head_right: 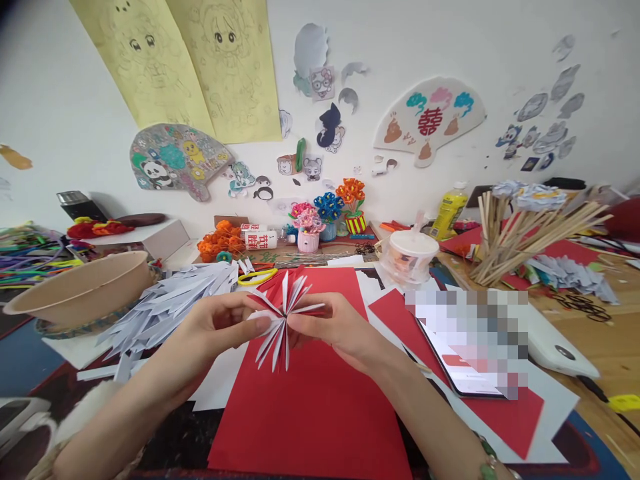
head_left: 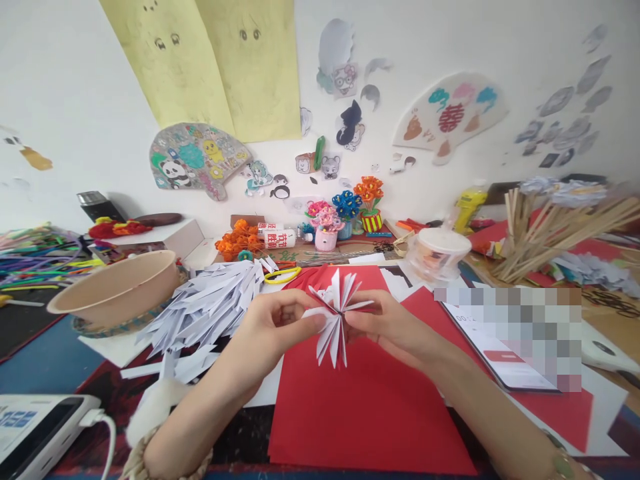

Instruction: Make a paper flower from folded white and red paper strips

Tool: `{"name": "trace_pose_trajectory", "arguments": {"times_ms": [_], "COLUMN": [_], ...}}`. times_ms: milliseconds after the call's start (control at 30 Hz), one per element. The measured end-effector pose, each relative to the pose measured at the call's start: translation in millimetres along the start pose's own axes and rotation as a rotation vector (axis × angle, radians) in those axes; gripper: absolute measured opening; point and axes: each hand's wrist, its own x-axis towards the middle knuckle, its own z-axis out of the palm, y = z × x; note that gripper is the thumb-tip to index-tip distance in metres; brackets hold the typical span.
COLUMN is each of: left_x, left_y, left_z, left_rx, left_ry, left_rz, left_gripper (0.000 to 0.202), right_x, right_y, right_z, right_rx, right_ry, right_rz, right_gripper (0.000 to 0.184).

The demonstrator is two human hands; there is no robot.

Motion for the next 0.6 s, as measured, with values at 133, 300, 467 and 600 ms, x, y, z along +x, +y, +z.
{"name": "trace_pose_trajectory", "arguments": {"times_ms": [133,300,467,600], "left_x": [0,1,2,3], "left_y": [-13,-24,-16,-14], "left_z": [9.6,24.9,31.1,32.7], "left_rx": [-0.122,-0.137,-0.2,-0.242], "left_ry": [0.131,0.197,0.133,0.057], "left_rz": [0.021,0.065,0.014,-0.004], "left_gripper": [0.022,0.023,0.024,0.024], "right_x": [2,3,1,1], "right_y": [3,5,4,3], "right_z": [2,1,-1,0], "right_rx": [0.021,-0.068,-0.157,-0.187], "right_ry": [0.017,0.131,0.119,0.175], "right_rz": [-0.019,-0.087,-0.082,-0.078], "right_gripper": [0.035,0.029,0.028,0.021]}}
